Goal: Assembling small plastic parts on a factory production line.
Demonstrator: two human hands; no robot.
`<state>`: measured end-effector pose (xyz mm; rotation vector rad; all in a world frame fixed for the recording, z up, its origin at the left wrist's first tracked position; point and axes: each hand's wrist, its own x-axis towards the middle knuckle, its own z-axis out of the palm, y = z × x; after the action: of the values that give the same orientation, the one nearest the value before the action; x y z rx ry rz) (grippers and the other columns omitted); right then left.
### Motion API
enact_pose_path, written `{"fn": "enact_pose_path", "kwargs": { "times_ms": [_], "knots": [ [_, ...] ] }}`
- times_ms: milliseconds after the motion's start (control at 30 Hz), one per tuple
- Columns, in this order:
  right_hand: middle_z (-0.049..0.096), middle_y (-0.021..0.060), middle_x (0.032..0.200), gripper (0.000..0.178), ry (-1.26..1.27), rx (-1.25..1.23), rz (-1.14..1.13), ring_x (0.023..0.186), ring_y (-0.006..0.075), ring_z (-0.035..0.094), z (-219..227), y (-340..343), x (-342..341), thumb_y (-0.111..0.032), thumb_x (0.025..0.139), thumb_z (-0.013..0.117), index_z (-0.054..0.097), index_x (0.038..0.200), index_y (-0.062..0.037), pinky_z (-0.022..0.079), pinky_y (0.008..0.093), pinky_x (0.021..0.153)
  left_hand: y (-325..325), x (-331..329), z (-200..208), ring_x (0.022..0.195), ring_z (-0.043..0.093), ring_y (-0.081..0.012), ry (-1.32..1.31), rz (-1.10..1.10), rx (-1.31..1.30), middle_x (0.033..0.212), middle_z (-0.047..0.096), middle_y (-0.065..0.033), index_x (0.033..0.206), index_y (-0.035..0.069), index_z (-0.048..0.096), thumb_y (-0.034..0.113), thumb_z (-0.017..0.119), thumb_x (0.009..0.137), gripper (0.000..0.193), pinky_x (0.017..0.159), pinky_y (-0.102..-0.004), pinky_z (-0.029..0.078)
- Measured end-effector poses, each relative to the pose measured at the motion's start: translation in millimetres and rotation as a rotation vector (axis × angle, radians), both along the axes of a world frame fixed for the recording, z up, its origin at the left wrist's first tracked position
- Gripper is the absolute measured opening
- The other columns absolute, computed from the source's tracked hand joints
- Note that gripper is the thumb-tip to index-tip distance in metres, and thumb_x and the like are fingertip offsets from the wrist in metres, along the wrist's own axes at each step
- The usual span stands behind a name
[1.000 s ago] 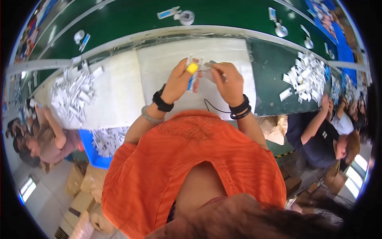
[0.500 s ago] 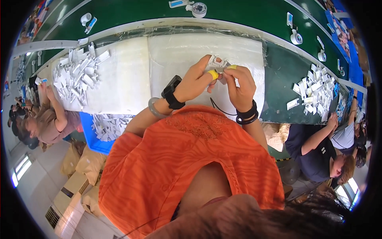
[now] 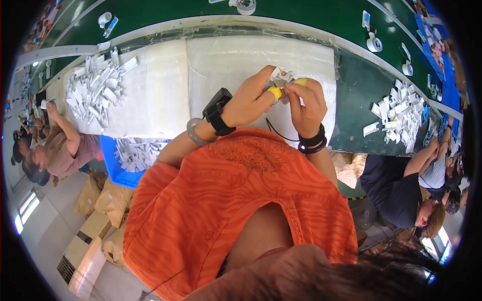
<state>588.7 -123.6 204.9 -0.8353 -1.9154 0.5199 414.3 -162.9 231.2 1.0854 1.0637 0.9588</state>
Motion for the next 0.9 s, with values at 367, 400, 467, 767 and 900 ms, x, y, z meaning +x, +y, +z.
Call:
{"fn": "enact_pose_path", "kwargs": {
  "times_ms": [367,400,467,767,900],
  "knots": [
    [0.058,0.0110,0.084,0.021,-0.002,-0.039,-0.003,0.079,0.0294,0.058,-4,-1,-2,0.003,0.072,0.076,0.068,0.090,-0.0045,0.048,0.0371,0.070,-2,4,-2,0.065,0.054,-0.0108,0.187,0.069,0.179,0.086,0.059,-0.0084,0.124,0.001,0.049,0.006,0.042,0.087,0.038,0.057,-0.0253,0.046],
    [0.059,0.0113,0.083,0.021,0.002,-0.042,-0.001,0.079,0.0295,0.058,-4,0,-2,0.003,0.072,0.076,0.068,0.090,-0.0044,0.048,0.0372,0.071,-1,4,1,0.065,0.054,-0.0108,0.187,0.070,0.177,0.086,0.059,-0.0084,0.124,0.001,0.049,0.006,0.042,0.087,0.038,0.057,-0.0253,0.046],
    [0.059,0.0116,0.083,0.021,0.003,-0.047,-0.002,0.079,0.0296,0.058,-5,-1,-2,0.003,0.073,0.075,0.068,0.090,-0.0043,0.048,0.0373,0.071,-1,5,4,0.079,0.063,-0.0327,0.171,0.080,0.085,0.088,0.063,-0.0202,0.112,-0.004,0.050,0.006,0.047,0.084,0.030,0.074,-0.0372,0.050],
    [0.059,0.0120,0.089,0.022,-0.041,-0.010,0.027,0.088,0.0325,0.060,-4,0,1,0.002,0.072,0.076,0.068,0.092,-0.0054,0.050,0.0388,0.078,-4,5,-4,0.079,0.063,-0.0255,0.179,0.077,0.233,0.094,0.064,-0.0152,0.119,-0.003,0.051,0.016,0.057,0.093,0.033,0.073,-0.0331,0.050],
    [0.059,0.0113,0.089,0.022,-0.063,0.012,0.019,0.092,0.0332,0.060,-5,0,2,0.002,0.072,0.075,0.068,0.091,-0.0061,0.050,0.0401,0.081,-7,7,-6,0.081,0.065,-0.0262,0.085,0.111,0.154,0.093,0.064,-0.0146,0.119,-0.003,0.051,0.014,0.053,0.095,0.029,0.074,-0.0329,0.051]
  ]
}}
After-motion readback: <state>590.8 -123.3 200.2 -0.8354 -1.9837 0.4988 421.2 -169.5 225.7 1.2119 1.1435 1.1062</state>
